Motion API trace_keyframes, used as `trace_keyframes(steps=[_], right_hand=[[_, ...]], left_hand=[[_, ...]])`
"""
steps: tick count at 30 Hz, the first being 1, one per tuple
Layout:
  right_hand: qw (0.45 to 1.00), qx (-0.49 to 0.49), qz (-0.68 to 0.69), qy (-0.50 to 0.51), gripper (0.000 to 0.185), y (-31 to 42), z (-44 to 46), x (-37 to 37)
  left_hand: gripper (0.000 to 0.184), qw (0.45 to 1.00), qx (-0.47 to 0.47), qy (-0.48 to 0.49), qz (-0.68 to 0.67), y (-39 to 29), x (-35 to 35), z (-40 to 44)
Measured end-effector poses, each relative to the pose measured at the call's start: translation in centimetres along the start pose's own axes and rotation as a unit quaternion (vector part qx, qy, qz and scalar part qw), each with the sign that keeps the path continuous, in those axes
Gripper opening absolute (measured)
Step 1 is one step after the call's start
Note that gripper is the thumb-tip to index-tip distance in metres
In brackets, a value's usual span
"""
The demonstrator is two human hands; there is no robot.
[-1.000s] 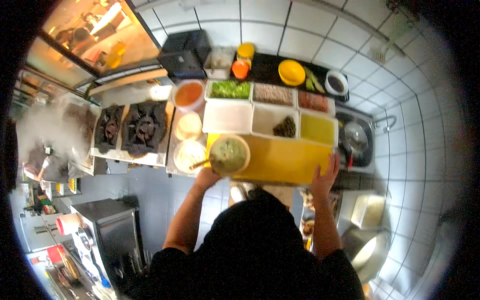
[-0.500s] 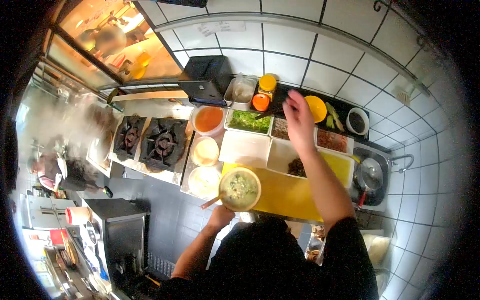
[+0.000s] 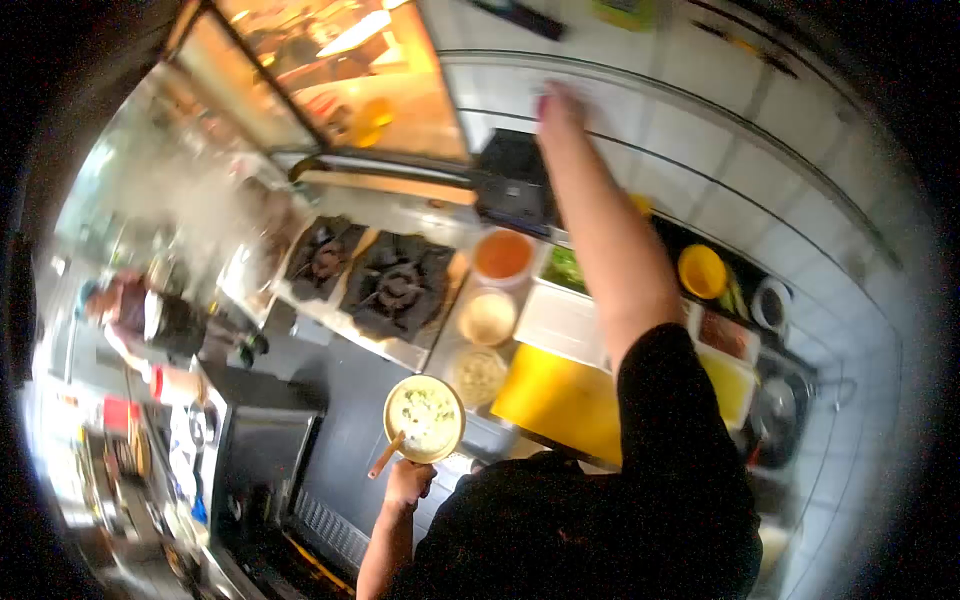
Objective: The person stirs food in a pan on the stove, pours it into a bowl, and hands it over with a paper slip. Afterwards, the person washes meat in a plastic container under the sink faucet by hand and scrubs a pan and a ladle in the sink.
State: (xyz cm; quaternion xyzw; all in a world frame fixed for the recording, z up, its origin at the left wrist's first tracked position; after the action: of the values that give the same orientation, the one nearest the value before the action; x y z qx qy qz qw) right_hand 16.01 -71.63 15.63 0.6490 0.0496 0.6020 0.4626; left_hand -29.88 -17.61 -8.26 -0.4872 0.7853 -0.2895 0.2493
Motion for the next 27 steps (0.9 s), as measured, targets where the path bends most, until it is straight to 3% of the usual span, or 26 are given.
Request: trace_keyframes(steps=[1, 2, 3, 4, 5, 6, 7, 8, 9, 13, 14, 16, 18, 20, 21, 23, 25, 26, 27], right_hand=[[0.997, 0.047, 0.012, -0.052, 0.014, -1.8, 1.3, -1.0], [0.992, 0.082, -0.091, -0.035, 0.019, -4.0, 5.0, -3.7], [0.913, 0.018, -0.402, 0.068, 0.023, -3.4, 7.6, -3.6], [0.737, -0.098, -0.663, 0.083, 0.028, -2.9, 8.9, -3.3], [0.643, -0.164, -0.743, 0.088, 0.028, -1.3, 4.7, 0.2], [0.590, -0.094, -0.796, 0.091, 0.029, -2.9, 3.4, 1.1], [0.856, -0.019, -0.496, 0.145, 0.022, -6.6, 2.4, 0.0], [0.958, 0.078, -0.232, 0.151, 0.015, -10.3, -1.6, 2.3], [0.983, 0.155, 0.048, 0.083, 0.010, -13.9, -5.9, 4.4], [0.942, 0.250, -0.106, 0.198, 0.017, -20.6, -26.8, 17.7], [0.922, 0.258, -0.201, 0.205, 0.016, -23.3, -29.7, 17.4], [0.872, 0.276, -0.235, 0.330, 0.019, -26.6, -37.9, 22.9], [0.805, 0.367, -0.286, 0.368, 0.017, -30.1, -44.8, 25.1], [0.782, 0.346, -0.300, 0.423, 0.020, -34.0, -49.7, 26.5], [0.733, 0.321, -0.362, 0.478, 0.022, -34.9, -51.8, 28.0], [0.695, 0.380, -0.362, 0.491, 0.026, -37.2, -55.6, 29.5], [0.614, 0.350, -0.397, 0.585, 0.022, -40.5, -57.9, 29.2], [0.617, 0.316, -0.369, 0.619, 0.019, -41.6, -58.9, 30.0], [0.648, 0.366, -0.323, 0.585, 0.015, -42.9, -59.8, 31.3]], left_hand=[[0.017, 0.999, -0.015, -0.030, 0.023, 1.7, -2.3, 0.2], [0.018, 0.997, -0.035, -0.062, 0.040, 3.9, -4.8, 0.4], [0.019, 0.993, -0.056, -0.092, 0.054, 6.1, -7.1, -0.5], [0.023, 0.992, -0.066, -0.100, 0.029, 6.3, -8.8, -1.7], [0.024, 0.990, -0.062, -0.116, 0.046, 7.2, -10.9, -2.2], [0.023, 0.989, -0.067, -0.127, 0.032, 9.3, -13.0, -2.1], [0.022, 0.988, -0.071, -0.134, 0.022, 11.0, -15.0, -1.9], [0.022, 0.988, -0.077, -0.136, 0.016, 9.8, -16.8, -3.4], [0.022, 0.985, -0.091, -0.142, 0.032, 10.6, -19.0, -3.6], [0.022, 0.983, -0.097, -0.155, 0.012, 13.6, -26.9, -4.3], [0.022, 0.981, -0.103, -0.163, 0.010, 14.6, -29.2, -4.2], [0.022, 0.981, -0.094, -0.170, -0.017, 16.1, -33.0, -3.9], [0.022, 0.979, -0.092, -0.177, -0.026, 16.9, -36.4, -3.6], [0.021, 0.978, -0.093, -0.182, -0.043, 16.9, -40.1, -3.0], [0.021, 0.977, -0.089, -0.187, -0.050, 16.7, -42.0, -2.7], [0.020, 0.975, -0.080, -0.198, -0.061, 16.3, -46.0, -2.0], [0.015, 0.972, -0.071, -0.200, -0.102, 16.8, -49.8, -0.2], [0.013, 0.969, -0.070, -0.202, -0.122, 16.9, -51.8, 0.6], [0.012, 0.966, -0.068, -0.206, -0.140, 16.7, -54.2, 1.5]])
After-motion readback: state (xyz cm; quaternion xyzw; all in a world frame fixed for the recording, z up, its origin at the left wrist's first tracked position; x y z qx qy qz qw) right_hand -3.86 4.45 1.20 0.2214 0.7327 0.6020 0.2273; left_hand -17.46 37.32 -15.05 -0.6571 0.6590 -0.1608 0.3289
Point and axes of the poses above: each hand's wrist, its own z-axis towards the middle knuckle, its own x-axis out of the palm, y = z × x, the point moved 10 cm from there along z, towards the middle knuckle, and after that the axes turned 13 degrees about y, right-handed, at the moved point
